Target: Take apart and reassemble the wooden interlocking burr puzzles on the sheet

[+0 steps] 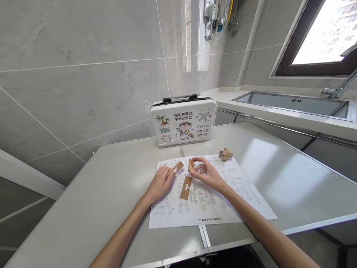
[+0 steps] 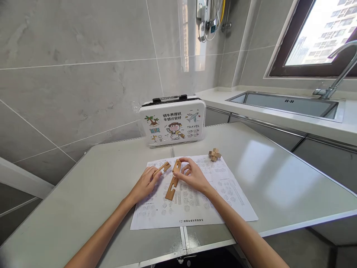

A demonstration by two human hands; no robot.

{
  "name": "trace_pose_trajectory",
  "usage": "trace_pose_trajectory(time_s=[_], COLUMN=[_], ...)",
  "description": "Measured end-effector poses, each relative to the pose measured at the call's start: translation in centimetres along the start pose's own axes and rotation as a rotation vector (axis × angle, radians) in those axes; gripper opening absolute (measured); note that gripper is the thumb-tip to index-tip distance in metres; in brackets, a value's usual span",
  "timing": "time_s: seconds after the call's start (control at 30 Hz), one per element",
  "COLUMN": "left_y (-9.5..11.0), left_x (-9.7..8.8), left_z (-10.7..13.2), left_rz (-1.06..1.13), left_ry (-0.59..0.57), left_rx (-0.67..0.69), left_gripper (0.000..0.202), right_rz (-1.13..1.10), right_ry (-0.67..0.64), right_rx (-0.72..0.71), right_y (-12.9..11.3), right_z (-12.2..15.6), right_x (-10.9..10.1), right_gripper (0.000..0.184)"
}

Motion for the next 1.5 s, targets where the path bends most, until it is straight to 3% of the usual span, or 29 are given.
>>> trace_pose_trajectory(time_s=[0.13,0.27,0.53,0.77,1.0,1.3,1.5], left_y=[-0.4,0.5,0.6,0.5,0.4,0.5,1.3], left_x=[2.1,3.8,5.0,4.9,4.9,4.7,4.9], left_z=[0.0,0.4,1.2,1.3,1.5,1.7,2.0], left_rz=[0.56,0.892,1.062,1.101,1.124,1.08,1.076], left_ry=[-0.078,-0.121,-0.177,-0.17,-0.19,-0.207,-0.274], left_rx=[-0.409,-0.574,-0.617,-0.677,-0.698,-0.703,-0.681], left_gripper=[0.048,0.046,0.035,0.034,0.035,0.039,0.042], right_rz=[-0.383,-0.585,-0.53,-0.554,-0.447,-0.417,-0.417], right_ry=[0.002,-0.122,-0.183,-0.2,-0.23,-0.292,-0.459], right_rx=[0.178,0.24,0.22,0.247,0.2,0.174,0.188], right_y=[0.5,1.1,1.3,1.8,1.6,1.8,1.3], right_z=[-1.9,-2.2,-1.4,-1.7,-1.6,-1.8,-0.7], right_x=[1.5,3.1,2.9,2.5,2.1,1.6,3.0], right_gripper=[0.056,0.055,0.059,0.058,0.073,0.075,0.077])
Point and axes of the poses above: each hand's wrist, its own z-axis away from the middle knuckle, its own x-axis out of the palm, y = z × x, the point moved 6 cm from there along -z, towards the middle knuckle, and after that the axes turned 15 degrees about y, right-handed, at the moved point
